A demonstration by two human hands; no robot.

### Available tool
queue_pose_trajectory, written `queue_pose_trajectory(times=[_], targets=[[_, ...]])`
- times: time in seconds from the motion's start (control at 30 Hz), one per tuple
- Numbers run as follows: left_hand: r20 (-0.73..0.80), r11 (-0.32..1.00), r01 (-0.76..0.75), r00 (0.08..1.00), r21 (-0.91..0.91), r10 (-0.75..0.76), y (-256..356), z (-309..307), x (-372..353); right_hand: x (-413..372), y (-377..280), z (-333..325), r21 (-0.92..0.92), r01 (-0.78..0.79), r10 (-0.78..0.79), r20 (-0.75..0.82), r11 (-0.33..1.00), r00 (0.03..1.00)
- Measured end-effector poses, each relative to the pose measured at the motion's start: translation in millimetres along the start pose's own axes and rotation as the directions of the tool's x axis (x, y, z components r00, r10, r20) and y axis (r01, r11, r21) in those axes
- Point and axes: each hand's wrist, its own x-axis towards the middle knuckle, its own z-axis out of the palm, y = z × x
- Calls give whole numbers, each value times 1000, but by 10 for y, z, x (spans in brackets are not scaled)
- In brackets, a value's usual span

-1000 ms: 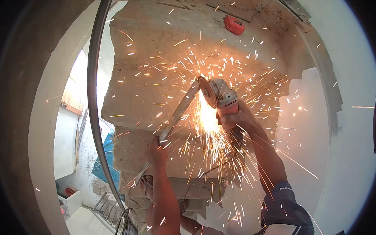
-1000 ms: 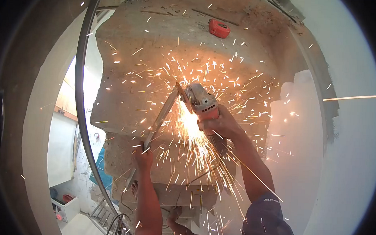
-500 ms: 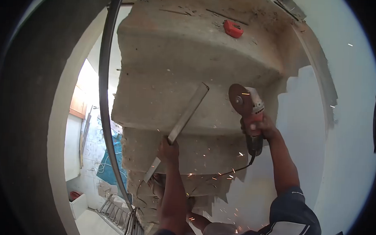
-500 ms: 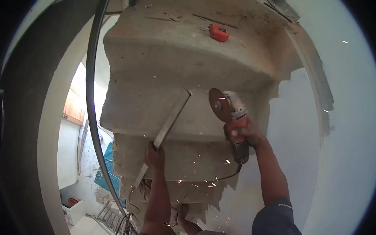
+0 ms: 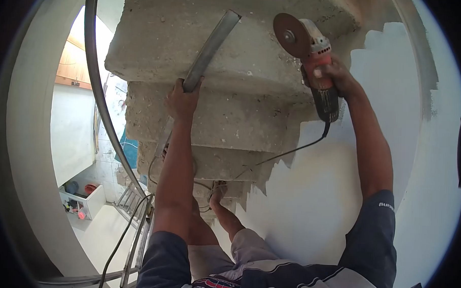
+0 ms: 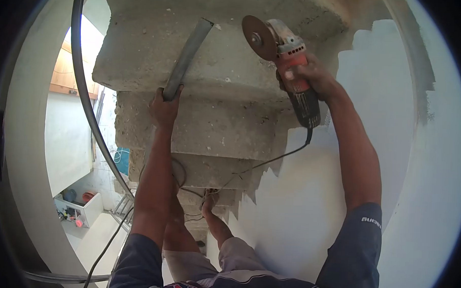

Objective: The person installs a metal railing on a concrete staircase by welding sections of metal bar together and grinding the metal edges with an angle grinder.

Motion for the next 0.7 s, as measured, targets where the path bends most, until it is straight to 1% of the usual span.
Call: queue_pose_trajectory(times=[0.03,0.07,0.1,0.13,0.2,0.33,0.4,0.47,0.53,0.6,0.63,0.67,0.7], targets=[[-35,1000,-1,999,29,2,-18,41,-34,43,-29,-32,1,-4,4,4,1000,1000],[-31,999,9,999,31,-8,-6,28,-50,92,-102,-39,-35,-16,18,47,999,999],[-49,997,9,999,71,-6,5,13,-58,140,-149,-46,-75,-28,35,93,997,995],[-73,994,7,997,106,1,35,0,-53,190,-177,-73,-85,-30,38,101,996,994],[-68,995,22,998,94,-16,52,10,-61,312,-277,-133,-235,-11,34,97,972,995],[-73,994,43,997,105,-35,22,28,-58,556,-388,-172,-239,13,17,125,971,992],[-87,996,45,995,77,-38,-10,63,-94,690,-427,-251,-284,-91,130,123,955,984],[-129,998,44,991,38,-38,-24,81,-69,770,-449,-220,-289,-57,97,127,956,987],[-142,998,17,990,55,-9,-44,103,-79,845,-510,-177,-299,4,37,130,954,991],[-195,998,3,981,68,11,-19,89,-102,862,-575,-154,-287,20,33,178,958,984],[-194,999,6,981,51,4,-8,80,-107,887,-570,-183,-304,61,-9,168,951,986],[-191,999,9,982,32,-3,-2,77,-107,926,-541,-213,-316,32,28,183,948,983],[-224,1000,-5,974,13,7,7,82,-91,940,-585,-205,-328,-3,72,199,945,977]])
